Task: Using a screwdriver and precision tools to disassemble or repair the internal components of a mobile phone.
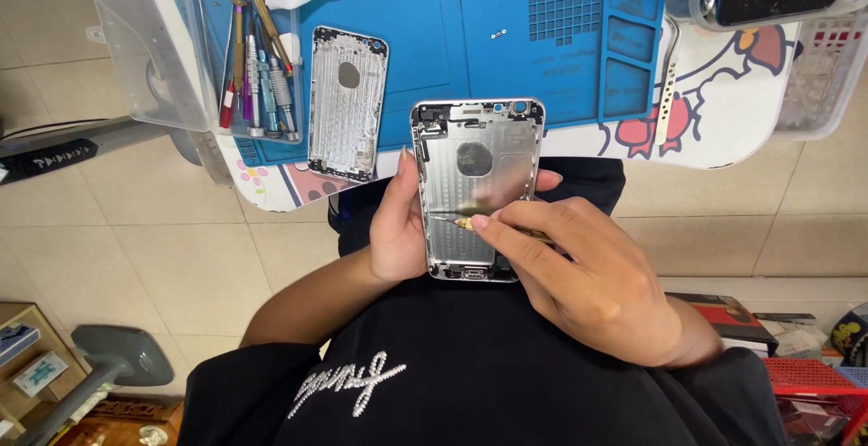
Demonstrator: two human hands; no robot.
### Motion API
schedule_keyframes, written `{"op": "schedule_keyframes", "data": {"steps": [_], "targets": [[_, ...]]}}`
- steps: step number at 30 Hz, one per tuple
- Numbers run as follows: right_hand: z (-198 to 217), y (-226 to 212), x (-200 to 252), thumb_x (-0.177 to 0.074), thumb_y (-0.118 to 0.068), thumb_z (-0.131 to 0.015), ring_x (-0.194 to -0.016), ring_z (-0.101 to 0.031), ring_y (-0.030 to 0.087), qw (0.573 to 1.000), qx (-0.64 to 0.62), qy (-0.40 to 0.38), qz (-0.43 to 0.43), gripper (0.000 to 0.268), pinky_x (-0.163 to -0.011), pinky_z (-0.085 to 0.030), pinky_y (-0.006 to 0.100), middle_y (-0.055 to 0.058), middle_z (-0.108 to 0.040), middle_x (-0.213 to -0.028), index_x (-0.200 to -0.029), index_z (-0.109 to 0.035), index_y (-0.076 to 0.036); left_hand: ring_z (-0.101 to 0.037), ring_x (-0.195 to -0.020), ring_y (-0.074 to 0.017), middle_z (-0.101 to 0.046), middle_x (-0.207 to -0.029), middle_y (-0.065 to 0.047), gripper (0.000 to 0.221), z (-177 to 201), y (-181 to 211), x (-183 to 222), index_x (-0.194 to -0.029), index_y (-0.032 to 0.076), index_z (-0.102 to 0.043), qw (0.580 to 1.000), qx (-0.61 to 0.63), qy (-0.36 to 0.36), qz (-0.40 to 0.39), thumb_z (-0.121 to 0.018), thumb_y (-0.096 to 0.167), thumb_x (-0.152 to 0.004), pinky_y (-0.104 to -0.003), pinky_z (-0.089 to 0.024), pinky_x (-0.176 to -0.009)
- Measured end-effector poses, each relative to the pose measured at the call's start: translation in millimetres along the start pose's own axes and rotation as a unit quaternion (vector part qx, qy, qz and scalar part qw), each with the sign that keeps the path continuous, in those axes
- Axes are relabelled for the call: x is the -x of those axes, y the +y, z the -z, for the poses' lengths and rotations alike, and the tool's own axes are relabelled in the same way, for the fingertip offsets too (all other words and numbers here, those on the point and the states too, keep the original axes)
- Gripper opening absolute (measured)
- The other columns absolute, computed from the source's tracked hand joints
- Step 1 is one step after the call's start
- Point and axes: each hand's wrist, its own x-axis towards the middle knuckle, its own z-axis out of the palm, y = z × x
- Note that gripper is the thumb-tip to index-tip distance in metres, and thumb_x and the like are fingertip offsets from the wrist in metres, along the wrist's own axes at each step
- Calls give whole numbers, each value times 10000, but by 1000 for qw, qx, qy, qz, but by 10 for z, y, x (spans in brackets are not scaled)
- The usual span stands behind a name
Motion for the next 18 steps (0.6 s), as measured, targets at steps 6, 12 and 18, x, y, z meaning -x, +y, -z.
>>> {"op": "schedule_keyframes", "data": {"steps": [6, 12, 18], "targets": [[20, 39, 101, -778, 78, -788, -856, -631, 203, 1000, -3, 6, 4, 466, -727, -527, 340, 45, -667, -1077, -1215, -711, -64, -509, -1420, -371, -452, -1532, -338, 849, -65, -73, -38, -1656, -20, -269, 1000, 2, -3, 8, -84, 603, -1109, -435, -444, -1218], [-3, 22, 156, -816, 65, -799, -871, -645, 202, 1000, -6, 16, -5, 434, -735, -528, 328, 57, -668, -1089, -1220, -702, -59, -528, -1400, -370, -459, -1524, -342, 854, -61, -93, -5, -1653, -16, -267, 1000, -18, 5, 1, -72, 607, -1103, -435, -469, -1193], [-35, -21, 104, -834, 49, -801, -866, -639, 209, 1000, -5, 10, -7, 419, -740, -525, 341, 51, -664, -1078, -1225, -698, -61, -537, -1391, -356, -469, -1519, -332, 865, -61, -79, 25, -1651, -30, -273, 1000, 9, 5, 2, -88, 618, -1109, -420, -471, -1187]]}}
